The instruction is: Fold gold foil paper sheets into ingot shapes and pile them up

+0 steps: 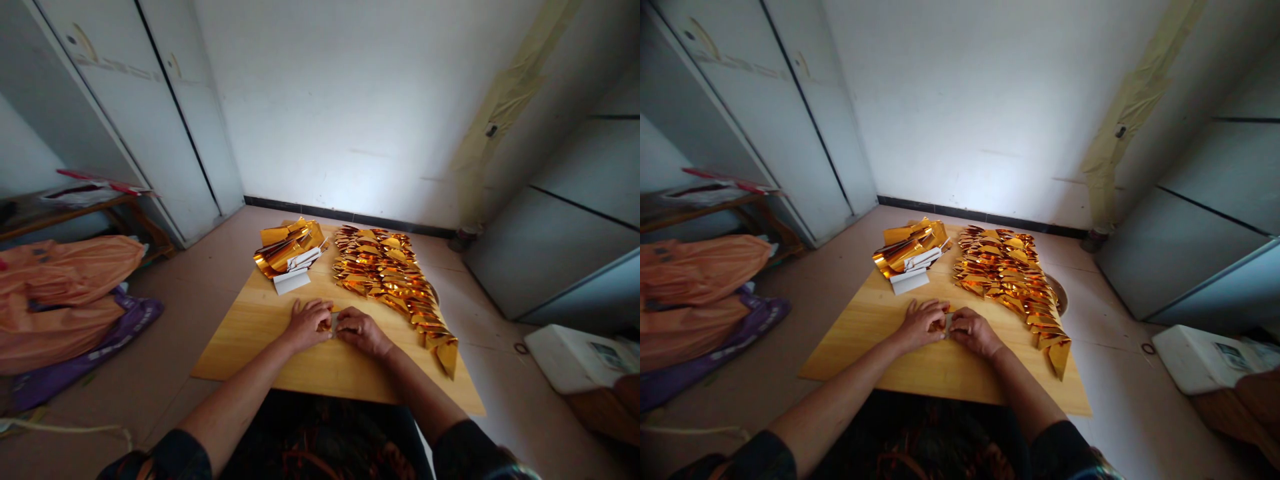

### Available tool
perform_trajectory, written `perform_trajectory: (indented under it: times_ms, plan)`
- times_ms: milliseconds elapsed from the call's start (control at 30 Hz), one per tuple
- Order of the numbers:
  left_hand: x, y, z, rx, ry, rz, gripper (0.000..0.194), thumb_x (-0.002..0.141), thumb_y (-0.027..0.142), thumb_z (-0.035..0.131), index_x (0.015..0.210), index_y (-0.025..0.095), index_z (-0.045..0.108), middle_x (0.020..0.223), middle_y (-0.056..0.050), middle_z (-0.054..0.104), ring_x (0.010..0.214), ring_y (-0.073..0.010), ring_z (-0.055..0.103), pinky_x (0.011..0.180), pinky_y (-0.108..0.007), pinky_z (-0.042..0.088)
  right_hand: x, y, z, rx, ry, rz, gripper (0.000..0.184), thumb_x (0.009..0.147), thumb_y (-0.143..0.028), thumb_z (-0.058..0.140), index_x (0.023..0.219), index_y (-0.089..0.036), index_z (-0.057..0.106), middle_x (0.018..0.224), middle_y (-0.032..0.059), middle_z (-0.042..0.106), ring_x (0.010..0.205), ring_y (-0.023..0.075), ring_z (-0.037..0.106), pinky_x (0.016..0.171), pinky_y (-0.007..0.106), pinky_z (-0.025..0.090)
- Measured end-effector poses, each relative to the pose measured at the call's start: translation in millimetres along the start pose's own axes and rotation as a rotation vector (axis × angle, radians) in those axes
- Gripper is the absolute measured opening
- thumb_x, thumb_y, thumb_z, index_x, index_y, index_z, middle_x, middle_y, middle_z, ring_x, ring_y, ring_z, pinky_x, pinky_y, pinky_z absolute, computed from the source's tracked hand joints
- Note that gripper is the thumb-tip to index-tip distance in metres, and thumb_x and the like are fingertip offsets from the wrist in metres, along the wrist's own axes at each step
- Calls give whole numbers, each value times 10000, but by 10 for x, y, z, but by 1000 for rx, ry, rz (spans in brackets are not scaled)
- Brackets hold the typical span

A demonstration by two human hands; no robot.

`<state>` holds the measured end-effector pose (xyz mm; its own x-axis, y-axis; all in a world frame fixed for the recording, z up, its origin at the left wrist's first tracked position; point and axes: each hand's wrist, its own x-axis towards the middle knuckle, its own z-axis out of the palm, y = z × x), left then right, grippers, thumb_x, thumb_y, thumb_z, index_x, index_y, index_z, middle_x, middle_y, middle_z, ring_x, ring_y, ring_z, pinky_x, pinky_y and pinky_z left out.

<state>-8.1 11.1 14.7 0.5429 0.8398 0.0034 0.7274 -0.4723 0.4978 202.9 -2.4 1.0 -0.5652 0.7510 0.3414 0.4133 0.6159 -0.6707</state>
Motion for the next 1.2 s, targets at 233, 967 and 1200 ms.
perform_trajectory:
  times_ms: [233,967,1200]
  plan:
    - [4,12,-12,-4,-7,-16,165,710,330,664,837,263,582,1397,27,460,1320,-290,319,1033,-654,89,141,-6,-51,-121,-109,119,97,808,-160,598,781,-198,683,826,12,575,767,115,562,697,208,441]
    - [-17,9,-13,5,-27,2,199,749,326,619,929,275,553,1418,9,428,1335,-278,291,1053,-646,60,258,-110,55,-339,-74,301,65,779,-220,640,729,-191,608,783,-17,540,647,84,496,577,186,339]
    - [-24,18,-33,23,-51,11,214,762,319,622,969,310,567,1434,21,404,1343,-287,275,1039,-660,60,254,-49,89,-298,-1,336,125,735,-242,676,678,-181,583,728,-30,504,600,74,459,536,181,316]
